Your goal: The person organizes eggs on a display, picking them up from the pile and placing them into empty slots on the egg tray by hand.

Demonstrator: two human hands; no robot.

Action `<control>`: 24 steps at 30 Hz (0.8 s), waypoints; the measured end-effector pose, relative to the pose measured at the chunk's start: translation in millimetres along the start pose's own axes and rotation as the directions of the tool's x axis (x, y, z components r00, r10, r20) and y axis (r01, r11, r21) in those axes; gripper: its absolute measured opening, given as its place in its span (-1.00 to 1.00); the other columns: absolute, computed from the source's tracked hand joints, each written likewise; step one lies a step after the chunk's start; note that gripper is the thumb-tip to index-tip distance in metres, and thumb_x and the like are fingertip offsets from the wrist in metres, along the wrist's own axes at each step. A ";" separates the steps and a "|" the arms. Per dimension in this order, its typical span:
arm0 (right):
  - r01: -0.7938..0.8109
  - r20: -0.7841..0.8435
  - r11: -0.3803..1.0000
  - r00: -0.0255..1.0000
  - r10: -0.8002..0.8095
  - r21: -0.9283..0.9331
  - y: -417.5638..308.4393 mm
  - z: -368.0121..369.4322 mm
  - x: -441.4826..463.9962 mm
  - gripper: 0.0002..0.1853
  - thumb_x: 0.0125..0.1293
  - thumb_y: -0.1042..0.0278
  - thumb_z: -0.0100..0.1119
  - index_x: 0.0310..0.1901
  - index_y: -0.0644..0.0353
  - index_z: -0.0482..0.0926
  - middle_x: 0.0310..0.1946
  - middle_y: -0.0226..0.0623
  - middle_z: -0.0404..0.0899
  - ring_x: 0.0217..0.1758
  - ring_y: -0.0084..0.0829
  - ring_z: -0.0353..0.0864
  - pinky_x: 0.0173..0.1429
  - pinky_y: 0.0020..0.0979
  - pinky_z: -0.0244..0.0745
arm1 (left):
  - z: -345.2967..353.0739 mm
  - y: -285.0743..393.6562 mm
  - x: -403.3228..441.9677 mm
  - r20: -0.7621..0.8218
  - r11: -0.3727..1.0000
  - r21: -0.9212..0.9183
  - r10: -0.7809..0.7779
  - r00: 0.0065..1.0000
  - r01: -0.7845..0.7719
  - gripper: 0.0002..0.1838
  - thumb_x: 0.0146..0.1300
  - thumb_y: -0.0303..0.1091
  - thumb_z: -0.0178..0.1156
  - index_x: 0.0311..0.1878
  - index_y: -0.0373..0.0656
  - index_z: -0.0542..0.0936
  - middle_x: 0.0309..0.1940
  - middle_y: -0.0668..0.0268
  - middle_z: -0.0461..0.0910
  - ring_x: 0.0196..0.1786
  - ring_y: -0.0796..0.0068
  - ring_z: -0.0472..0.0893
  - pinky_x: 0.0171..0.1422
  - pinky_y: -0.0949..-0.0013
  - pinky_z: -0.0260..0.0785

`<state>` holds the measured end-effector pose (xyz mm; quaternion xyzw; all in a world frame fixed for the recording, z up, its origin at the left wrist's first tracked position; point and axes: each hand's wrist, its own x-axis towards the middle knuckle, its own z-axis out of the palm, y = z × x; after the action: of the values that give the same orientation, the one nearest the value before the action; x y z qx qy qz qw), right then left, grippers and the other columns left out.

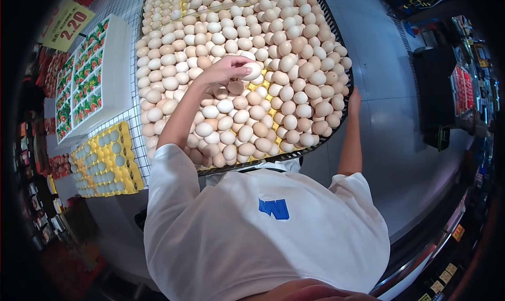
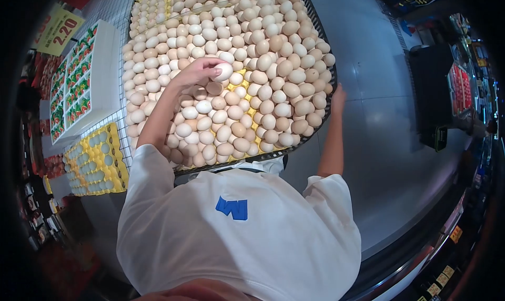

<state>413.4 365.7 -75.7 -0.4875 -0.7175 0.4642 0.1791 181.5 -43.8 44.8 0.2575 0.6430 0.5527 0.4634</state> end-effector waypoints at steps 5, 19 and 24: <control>0.046 -0.003 0.999 0.999 -0.046 0.007 13.8 2.0 10.0 -0.40 0.43 -0.02 -0.21 -0.28 0.54 0.50 -0.40 -0.05 0.56 -0.29 -0.29 0.51 -0.11 -0.22 0.38 | 55.5 3.1 82.5 -0.084 0.985 -0.171 0.021 0.996 -0.035 -0.58 0.30 -0.11 0.20 0.09 -0.17 0.50 -0.16 0.42 0.56 -0.20 0.70 0.51 -0.05 0.58 0.41; -0.046 -0.013 0.999 0.999 0.046 0.001 15.7 1.7 12.1 -0.34 0.42 -0.07 -0.21 -0.10 0.60 0.50 -0.15 0.14 0.59 -0.06 -0.10 0.53 0.11 -0.19 0.32 | 120.4 -2.0 146.5 -0.320 0.653 0.723 0.604 0.730 -0.224 -0.56 0.14 -0.21 0.25 0.05 -0.23 0.52 -0.05 0.08 0.53 -0.01 0.10 0.55 0.07 0.17 0.42; -0.056 0.011 0.998 0.998 0.056 0.005 18.7 2.5 16.9 -0.34 0.42 -0.06 -0.21 -0.06 0.59 0.49 -0.10 0.19 0.57 0.00 -0.03 0.53 0.15 -0.18 0.30 | 128.7 -2.1 145.6 -0.340 0.623 0.774 0.559 0.756 -0.112 -0.60 0.15 -0.22 0.25 0.03 -0.18 0.52 -0.06 0.07 0.47 -0.03 0.04 0.54 0.05 0.10 0.42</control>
<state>413.8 380.8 -96.0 -0.5043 -0.7033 0.4736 0.1634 231.4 139.2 2.7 0.3661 0.8458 0.3881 0.0015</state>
